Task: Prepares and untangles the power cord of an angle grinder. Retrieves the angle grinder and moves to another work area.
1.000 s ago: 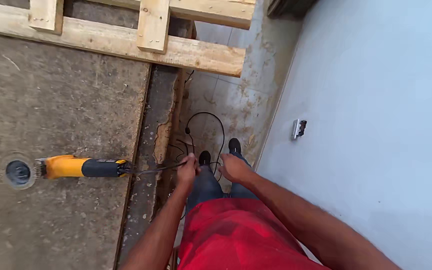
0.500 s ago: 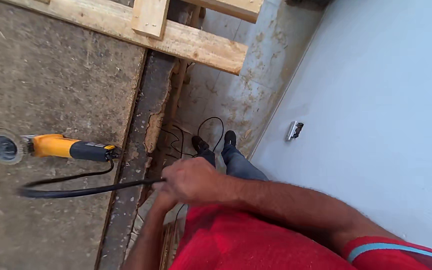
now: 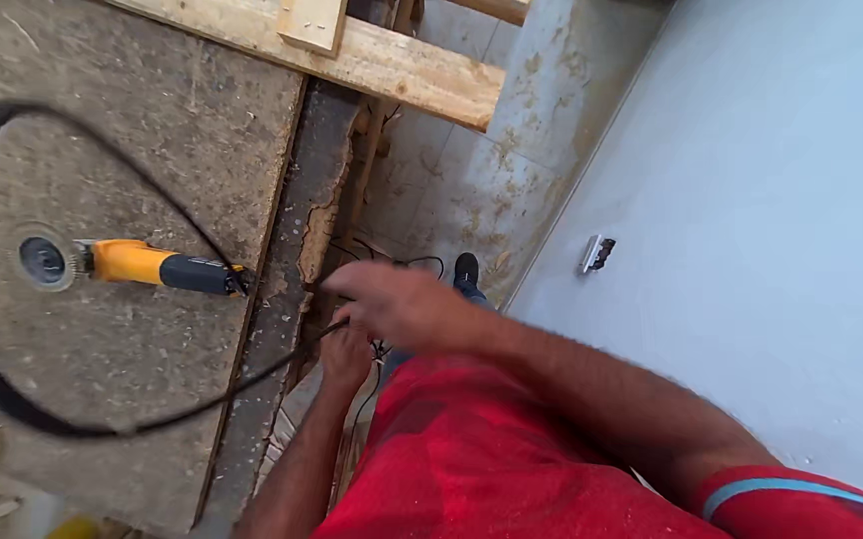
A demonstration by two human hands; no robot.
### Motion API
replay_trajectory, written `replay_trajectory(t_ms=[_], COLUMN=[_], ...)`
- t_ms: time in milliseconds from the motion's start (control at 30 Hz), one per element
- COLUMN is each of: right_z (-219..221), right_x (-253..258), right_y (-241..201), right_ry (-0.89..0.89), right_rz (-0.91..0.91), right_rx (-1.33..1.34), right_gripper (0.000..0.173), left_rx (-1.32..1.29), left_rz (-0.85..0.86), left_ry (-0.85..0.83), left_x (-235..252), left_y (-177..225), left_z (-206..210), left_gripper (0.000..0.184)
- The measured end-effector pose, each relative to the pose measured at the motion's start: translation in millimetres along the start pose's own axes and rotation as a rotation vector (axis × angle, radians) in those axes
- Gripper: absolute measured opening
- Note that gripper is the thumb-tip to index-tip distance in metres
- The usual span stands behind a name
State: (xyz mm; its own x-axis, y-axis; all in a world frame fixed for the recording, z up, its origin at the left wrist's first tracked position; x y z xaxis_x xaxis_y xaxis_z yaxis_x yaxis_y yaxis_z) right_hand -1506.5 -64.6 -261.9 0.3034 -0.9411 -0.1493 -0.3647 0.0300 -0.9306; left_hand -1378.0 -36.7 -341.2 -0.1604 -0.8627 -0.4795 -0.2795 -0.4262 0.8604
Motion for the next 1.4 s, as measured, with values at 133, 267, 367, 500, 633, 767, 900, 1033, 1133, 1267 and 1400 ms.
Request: replay_trajectory(t_ms=[133,267,367,500,633,767,900,1033,1133,1267,1400], right_z=[29.9,95.8,112.4,114.2,108.3,101.4,98.8,95.1,94.0,96.0,91.1], right_x=[-11.5,-13.9,-18.7,-47.2,-67.9,-69.2,-76.3,-78.8,-82.0,-74.0,-57.9], right_y=[164.3,176.9,184.0,199.7,208.5,205.6,209.6,206.4,205.7,206.0,183.8], right_ry=[-0.287,-0.449,-0.435,-0.464,-0.36,-0.29,-0.277,-0.319,-0.344,-0.366,-0.326], right_rz=[0.403,0.236,0.278,0.431,0.553,0.589,0.669,0.656,0.626,0.64,0.562], right_rx=[-0.117,0.029,0.016,-0.107,-0.04,0.016,0.062,-0.005,-0.118,-0.112,-0.03], right_gripper=[0.068,0.079,0.037,0.038,0.037,0.034,0.027,0.028,0.032,0.023,0.018], left_rx=[-0.24,-0.292,-0.233,-0.041,-0.222,-0.48,-0.3,-0.155,-0.087,0.105,0.25], left_rz=[0.143,0.107,0.024,-0.051,-0.121,-0.283,-0.264,-0.275,-0.271,-0.261,-0.107], left_ry=[-0.053,-0.076,0.039,0.07,-0.258,-0.032,0.03,0.075,0.122,0.223,0.301], left_x=[-14.1,-19.3,-9.1,17.6,11.8,6.1,13.3,4.3,0.7,0.1,-3.6], left_y=[-8.3,0.0,-11.7,-47.0,-86.7,-121.2,-119.6,-111.8,-111.1,-102.7,-71.2], left_z=[-19.6,-14.3,-25.2,-32.3,27.9,65.8,77.8,75.3,72.5,59.4,41.0], left_gripper=[0.048,0.05,0.052,0.048,0.062,0.043,0.04,0.05,0.043,0.043,0.037])
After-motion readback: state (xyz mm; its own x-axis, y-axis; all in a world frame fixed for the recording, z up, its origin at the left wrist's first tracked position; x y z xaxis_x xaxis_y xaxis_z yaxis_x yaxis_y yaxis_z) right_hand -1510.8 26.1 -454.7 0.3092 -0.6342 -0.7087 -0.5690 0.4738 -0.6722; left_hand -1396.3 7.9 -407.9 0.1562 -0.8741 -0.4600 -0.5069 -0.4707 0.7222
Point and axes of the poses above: each hand's wrist, its own x-axis towards the middle knuckle, its own z-axis out of the palm, y = z × x, the point moved 9 cm from there along x, towards the middle knuckle, and after that the axes turned 5 degrees about z, right-handed, at the moved point
